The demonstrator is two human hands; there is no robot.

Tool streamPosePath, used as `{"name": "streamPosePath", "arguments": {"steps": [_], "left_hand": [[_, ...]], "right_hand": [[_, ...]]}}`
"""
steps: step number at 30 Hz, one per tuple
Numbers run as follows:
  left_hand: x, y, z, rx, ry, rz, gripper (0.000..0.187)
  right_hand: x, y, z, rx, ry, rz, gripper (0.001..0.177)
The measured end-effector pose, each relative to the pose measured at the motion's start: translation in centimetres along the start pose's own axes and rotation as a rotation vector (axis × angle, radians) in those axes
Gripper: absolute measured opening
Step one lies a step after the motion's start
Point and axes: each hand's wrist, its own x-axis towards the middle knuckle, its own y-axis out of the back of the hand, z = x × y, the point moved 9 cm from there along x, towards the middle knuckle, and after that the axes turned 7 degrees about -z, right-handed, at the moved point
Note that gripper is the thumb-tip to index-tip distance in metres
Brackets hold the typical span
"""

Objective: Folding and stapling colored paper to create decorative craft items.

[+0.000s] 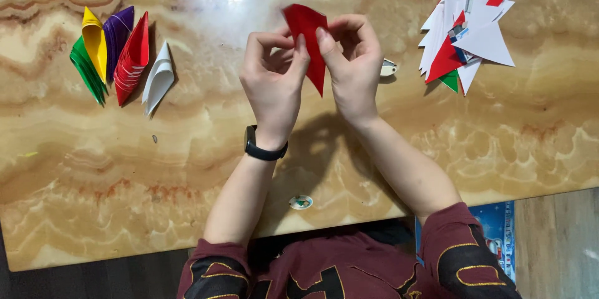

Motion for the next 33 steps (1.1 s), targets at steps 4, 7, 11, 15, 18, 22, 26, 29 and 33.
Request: {"name": "streamPosePath", "arguments": {"steps": [4,7,11,15,18,22,26,29,33], "left_hand": [[0.1,-0.5,2.0,0.215,-0.081,-0.033,0.023],[-0.2,-1.0,1.7,0.178,-0.028,-0.062,0.022],[-0.2,-0.9,1.2,0.148,-0.01,-0.053,0.021],[-0.2,-0.8,0.0,-0.073,-0.004,-0.046,0.02],[-0.4,-0.7,0.4,0.003,-0.034,-0.025,0.019],[-0.6,0.1,1.0,0.125,-0.056,0.042,0.018],[-0.5,0.4,0.1,0.067,0.007,0.038,0.019],[-0.4,0.5,0.4,0.102,0.01,0.037,0.021],[-0.7,1.6,2.2,0.255,-0.149,0.104,0.024]], "right_hand": [[0.0,-0.1,-0.2,-0.014,0.033,-0.014,0.022],[0.0,0.0,-0.8,-0.065,0.057,-0.017,0.017],[0.1,-0.4,-1.6,-0.017,0.049,-0.028,0.028],[0.1,-0.5,-1.6,-0.102,0.02,-0.024,0.011],[0.0,-0.8,-3.3,-0.229,0.104,-0.02,0.009],[-0.3,-1.7,-3.7,-0.3,0.184,-0.131,0.024],[-0.3,-1.7,-2.6,-0.222,0.071,-0.097,0.028],[-0.2,-1.8,-3.7,-0.327,0.155,-0.085,0.01],[-0.9,-2.4,-5.5,-0.495,0.304,-0.066,0.017]]}}
